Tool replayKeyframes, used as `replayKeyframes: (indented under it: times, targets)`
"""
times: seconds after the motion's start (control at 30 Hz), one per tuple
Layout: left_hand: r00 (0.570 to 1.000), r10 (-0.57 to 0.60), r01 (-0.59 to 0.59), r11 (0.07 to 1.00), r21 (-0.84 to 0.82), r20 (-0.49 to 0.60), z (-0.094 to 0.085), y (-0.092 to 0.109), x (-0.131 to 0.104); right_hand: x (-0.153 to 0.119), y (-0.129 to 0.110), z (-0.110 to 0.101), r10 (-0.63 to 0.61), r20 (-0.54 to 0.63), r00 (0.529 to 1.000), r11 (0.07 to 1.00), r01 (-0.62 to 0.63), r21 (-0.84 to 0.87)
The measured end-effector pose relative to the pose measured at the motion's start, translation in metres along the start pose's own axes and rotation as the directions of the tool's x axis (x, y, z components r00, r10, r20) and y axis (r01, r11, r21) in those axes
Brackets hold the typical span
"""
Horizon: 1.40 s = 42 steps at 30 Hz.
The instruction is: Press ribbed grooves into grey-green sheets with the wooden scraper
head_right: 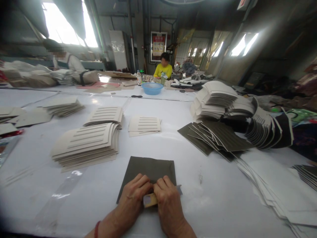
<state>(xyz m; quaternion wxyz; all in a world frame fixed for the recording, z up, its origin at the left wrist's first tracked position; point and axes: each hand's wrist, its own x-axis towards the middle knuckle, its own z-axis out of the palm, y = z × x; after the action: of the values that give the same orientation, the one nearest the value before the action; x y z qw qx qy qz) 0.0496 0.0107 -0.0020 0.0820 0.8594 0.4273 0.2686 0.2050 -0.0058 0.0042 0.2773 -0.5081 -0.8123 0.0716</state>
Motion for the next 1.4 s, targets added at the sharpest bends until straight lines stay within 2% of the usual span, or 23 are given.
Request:
replayKeyframes:
  times: [0.17,0.23,0.3,0.43,0.5,0.63,0.73,0.83,0.97,1.07,1.2,1.3,1.4]
  targets:
    - [0.999,-0.033,0.033,0.999,0.013,-0.024,-0.030,-0.033,-0.024,-0.022,0.034,-0.025,-0.018,-0.006,1.000,1.000,0.018,0.020]
    - [0.997,-0.064,0.064,0.998,0.018,-0.037,-0.039,-0.040,-0.031,-0.027,0.040,-0.029,0.001,-0.007,1.000,1.000,-0.001,0.012]
    - [0.995,-0.092,0.093,0.995,0.026,-0.035,-0.038,-0.037,-0.029,-0.025,0.035,-0.024,0.022,-0.015,1.000,1.000,-0.023,-0.004]
    - [0.996,-0.077,0.077,0.997,0.002,0.033,-0.015,-0.010,-0.008,-0.008,0.008,-0.004,0.041,0.009,0.999,0.999,-0.041,-0.015]
    - [0.997,-0.061,0.062,0.998,-0.011,0.050,-0.010,-0.004,-0.001,-0.005,0.005,-0.004,0.032,0.032,0.999,0.999,-0.032,-0.015]
    - [0.995,-0.084,0.086,0.996,-0.037,0.061,-0.029,-0.020,-0.008,-0.023,0.033,-0.026,0.054,0.013,0.998,0.999,-0.054,-0.009]
    - [0.981,-0.176,0.178,0.984,-0.022,0.077,-0.041,-0.028,-0.015,-0.032,0.046,-0.036,0.093,-0.013,0.996,0.996,-0.093,0.002]
    - [0.974,-0.212,0.212,0.977,0.006,0.076,-0.030,-0.016,-0.008,-0.021,0.031,-0.025,0.050,-0.029,0.998,0.998,-0.049,0.035]
    - [0.984,-0.131,0.130,0.991,0.019,0.121,-0.012,0.000,0.004,-0.005,0.009,-0.010,0.056,0.065,0.996,0.996,-0.061,0.072]
    - [0.982,-0.133,0.134,0.991,0.003,0.133,-0.017,-0.002,0.002,-0.008,0.017,-0.015,0.103,0.135,0.985,0.989,-0.116,0.095]
    - [0.990,-0.118,0.121,0.992,-0.033,0.083,-0.018,-0.007,0.002,-0.008,0.030,-0.019,0.082,0.071,0.994,0.993,-0.088,0.082]
    - [0.990,-0.130,0.131,0.991,-0.011,0.063,-0.007,-0.005,0.012,0.009,0.021,-0.008,0.091,0.048,0.995,0.994,-0.094,0.054]
    - [0.986,-0.159,0.159,0.987,0.007,0.050,0.003,-0.005,0.021,0.028,0.010,0.003,0.090,0.090,0.992,0.996,-0.091,0.012]
